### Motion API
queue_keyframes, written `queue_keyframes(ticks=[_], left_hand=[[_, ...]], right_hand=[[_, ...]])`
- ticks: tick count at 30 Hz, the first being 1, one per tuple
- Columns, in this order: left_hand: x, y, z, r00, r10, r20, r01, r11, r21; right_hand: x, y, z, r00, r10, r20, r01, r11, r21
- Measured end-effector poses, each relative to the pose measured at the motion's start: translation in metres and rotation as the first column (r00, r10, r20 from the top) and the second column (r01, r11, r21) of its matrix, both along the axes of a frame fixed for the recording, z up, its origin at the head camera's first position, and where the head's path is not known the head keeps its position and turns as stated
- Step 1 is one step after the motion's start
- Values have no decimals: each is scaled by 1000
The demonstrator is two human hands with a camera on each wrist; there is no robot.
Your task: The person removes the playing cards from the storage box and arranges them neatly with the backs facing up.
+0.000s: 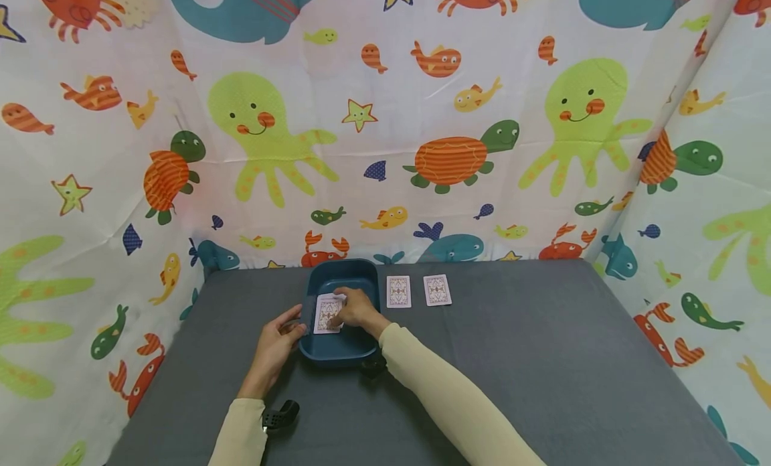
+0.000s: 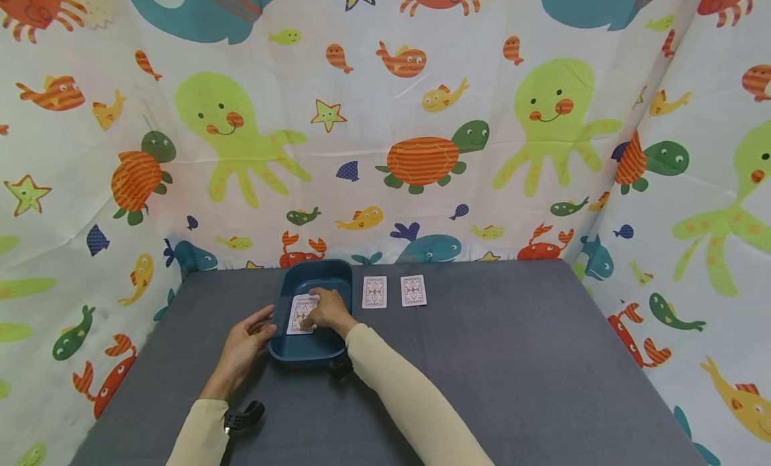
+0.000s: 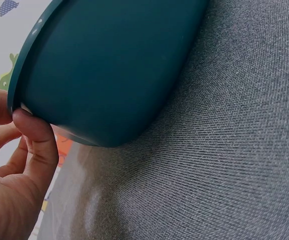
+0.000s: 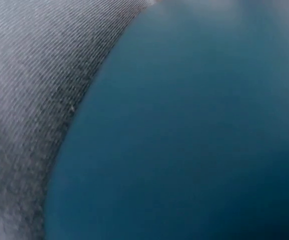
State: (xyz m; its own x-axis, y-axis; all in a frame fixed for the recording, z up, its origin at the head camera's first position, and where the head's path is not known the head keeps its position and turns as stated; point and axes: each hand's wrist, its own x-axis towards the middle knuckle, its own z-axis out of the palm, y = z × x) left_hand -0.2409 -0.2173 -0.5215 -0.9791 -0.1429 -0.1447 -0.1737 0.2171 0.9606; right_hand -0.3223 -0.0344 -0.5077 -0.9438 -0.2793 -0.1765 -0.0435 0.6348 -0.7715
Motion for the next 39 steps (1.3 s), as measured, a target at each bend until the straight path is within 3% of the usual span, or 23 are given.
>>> queue_keyframes(ticks=[12,22,30,39], left_hand=[[1,0,1,1000,-1,2,1,1000,-17],[2,-1,1,1000,-3,-6,3,1000,-11],[1,0,1,1000,2,-14,-2,1000,3],[0,0,-1,1000,2,-8,-2,1000,3]], right_hand=[[-2,-2,-7,998,20,-60,-13,994,112],[0,-3,-6,999,13,-47,-7,992,124],[-3,-2,-6,990,-1,-138,0,1000,-6],[-3,0,-4,986,-49,-158,29,992,-121]])
